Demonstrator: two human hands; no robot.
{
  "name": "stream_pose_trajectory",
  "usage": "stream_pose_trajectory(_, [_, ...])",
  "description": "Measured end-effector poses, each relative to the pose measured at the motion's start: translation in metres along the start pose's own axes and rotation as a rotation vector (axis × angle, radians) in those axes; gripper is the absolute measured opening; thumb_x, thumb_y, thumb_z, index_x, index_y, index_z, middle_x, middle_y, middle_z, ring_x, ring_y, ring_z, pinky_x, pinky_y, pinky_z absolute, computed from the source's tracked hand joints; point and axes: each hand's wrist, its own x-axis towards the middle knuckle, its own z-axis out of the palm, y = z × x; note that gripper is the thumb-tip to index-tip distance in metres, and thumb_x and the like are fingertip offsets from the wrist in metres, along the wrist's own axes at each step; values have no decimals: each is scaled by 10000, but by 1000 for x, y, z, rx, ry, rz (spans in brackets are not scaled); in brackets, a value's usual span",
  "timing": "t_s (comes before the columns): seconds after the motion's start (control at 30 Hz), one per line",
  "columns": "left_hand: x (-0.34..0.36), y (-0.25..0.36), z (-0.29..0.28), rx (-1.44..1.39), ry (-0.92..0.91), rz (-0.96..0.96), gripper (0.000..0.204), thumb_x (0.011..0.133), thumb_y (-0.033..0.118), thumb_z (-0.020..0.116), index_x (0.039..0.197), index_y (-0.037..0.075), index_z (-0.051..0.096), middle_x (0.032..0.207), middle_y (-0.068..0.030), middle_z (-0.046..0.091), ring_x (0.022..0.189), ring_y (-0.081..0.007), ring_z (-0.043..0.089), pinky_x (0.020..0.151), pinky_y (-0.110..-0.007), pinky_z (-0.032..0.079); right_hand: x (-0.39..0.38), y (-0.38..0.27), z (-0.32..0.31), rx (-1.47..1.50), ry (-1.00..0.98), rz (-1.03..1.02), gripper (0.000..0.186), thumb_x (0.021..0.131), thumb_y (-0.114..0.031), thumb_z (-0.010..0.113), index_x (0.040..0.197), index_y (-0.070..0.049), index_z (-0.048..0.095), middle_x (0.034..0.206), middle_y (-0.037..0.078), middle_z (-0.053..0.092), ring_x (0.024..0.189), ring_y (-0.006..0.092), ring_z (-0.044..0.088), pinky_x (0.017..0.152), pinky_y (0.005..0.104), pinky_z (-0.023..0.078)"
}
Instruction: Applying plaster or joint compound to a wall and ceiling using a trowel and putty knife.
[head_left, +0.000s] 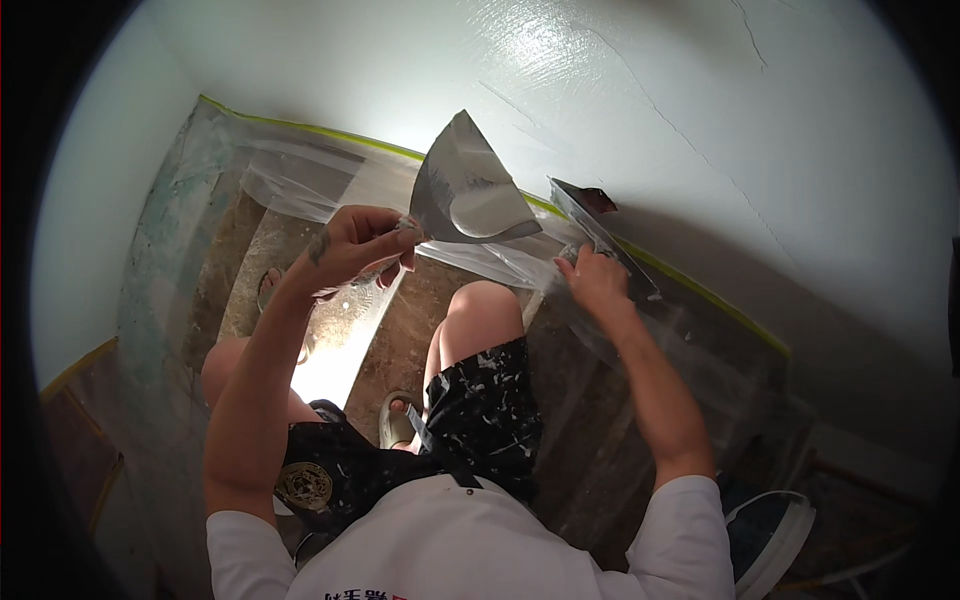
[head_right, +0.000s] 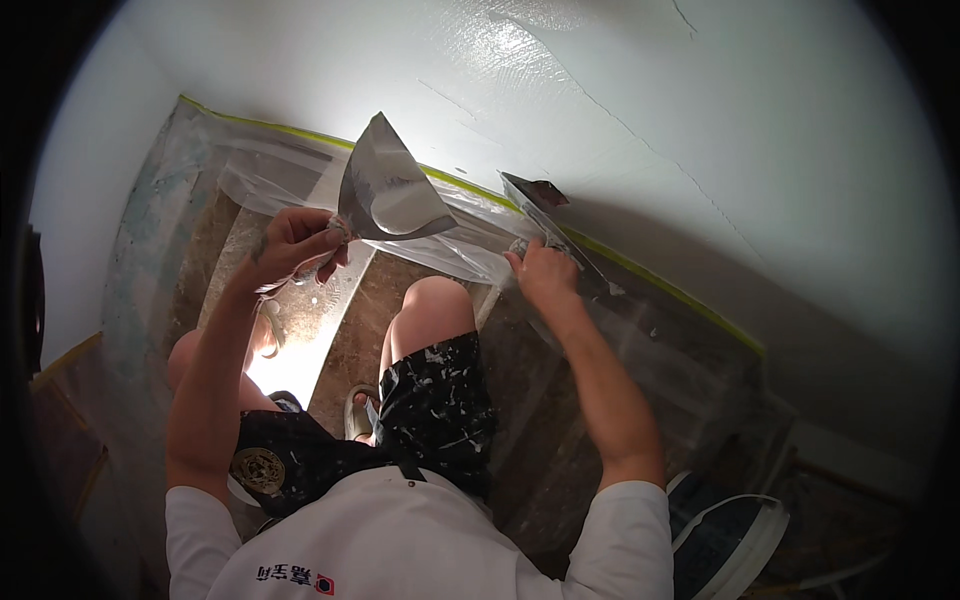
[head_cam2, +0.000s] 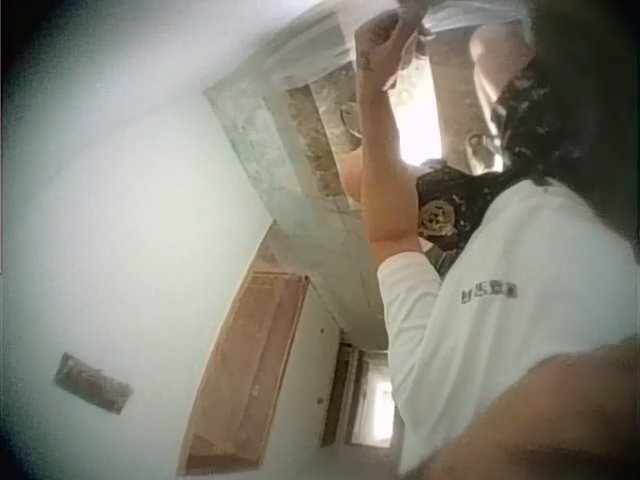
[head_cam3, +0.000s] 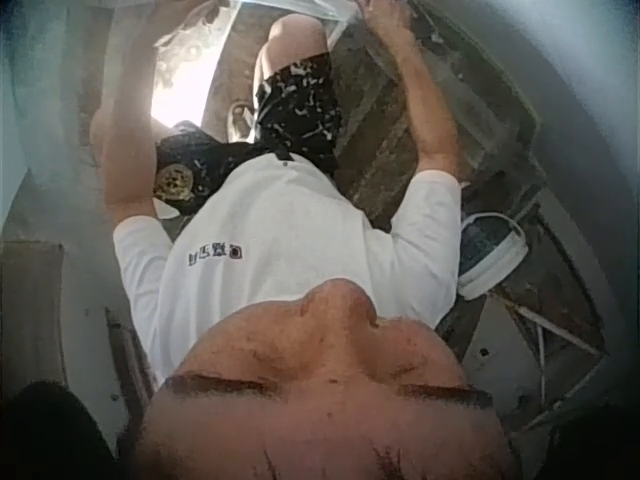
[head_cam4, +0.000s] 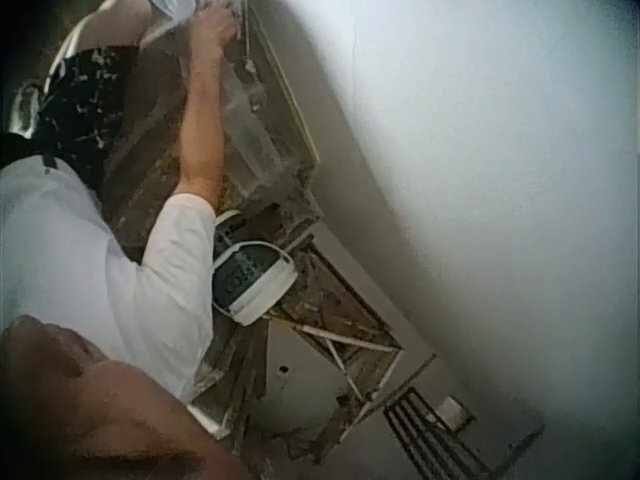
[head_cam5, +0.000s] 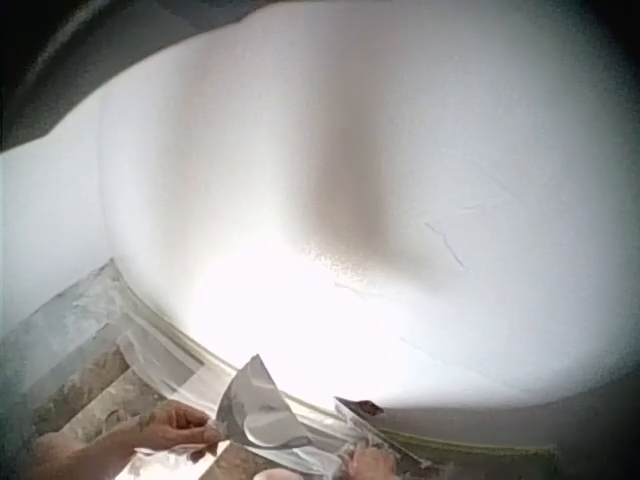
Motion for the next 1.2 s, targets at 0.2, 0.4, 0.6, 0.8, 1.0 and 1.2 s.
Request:
stream_pose_trajectory(0.2, [3, -2, -1, 10, 4, -2, 231, 941, 211, 612, 1008, -5, 660, 728, -46, 640, 547, -77, 537, 491, -229, 432, -16, 25, -10, -25, -1, 35, 555, 915, -551, 485, 1003, -9, 562, 827, 193, 689, 802, 356, 687, 693, 474, 543])
stream_pose_trajectory(0.4, [8, -8, -2, 8, -22, 5, 246, 941, 215, 611, 1026, -11, 659, 725, -46, 640, 542, -75, 533, 492, -227, 429, -42, 77, -14, -41, 33, 59, 570, 910, -570, 472, 979, -11, 561, 803, 224, 673, 797, 395, 671, 701, 507, 522])
stream_pose_trajectory(0.6, [6, -9, -1, 17, -14, -13, 203, 941, 186, 601, 954, -13, 637, 731, -72, 634, 551, -99, 546, 482, -232, 423, -64, 107, -24, -42, 69, 51, 560, 908, -572, 477, 972, -22, 557, 800, 237, 664, 788, 419, 651, 695, 522, 499])
stream_pose_trajectory(0.8, [5, -4, 1, 60, -24, -24, 265, 939, 253, 619, 1003, 1, 668, 727, -45, 641, 536, -74, 541, 484, -226, 430, -84, 94, -14, 67, 108, 84, 544, 907, -568, 485, 943, -28, 539, 786, 237, 656, 785, 427, 640, 678, 524, 489])
stream_pose_trajectory(1.0, [4, -9, 2, 159, 22, -60, 296, 931, 299, 630, 865, 13, 663, 674, -23, 636, 515, -52, 550, 452, -206, 426, -99, 60, -41, 349, 261, -119, 457, 910, -483, 556, 880, -27, 562, 724, 216, 643, 712, 374, 657, 632, 466, 497])
stream_pose_trajectory(1.2, [5, -14, 9, 348, 134, -98, 355, 905, 348, 649, 871, -3, 681, 690, -43, 648, 534, -70, 570, 483, -225, 469, -132, 48, -117, 1145, -363, -185, 453, 958, -480, 510, 813, -52, 529, 568, 15, 504, 501, 79, 496, 482, 268, 425])
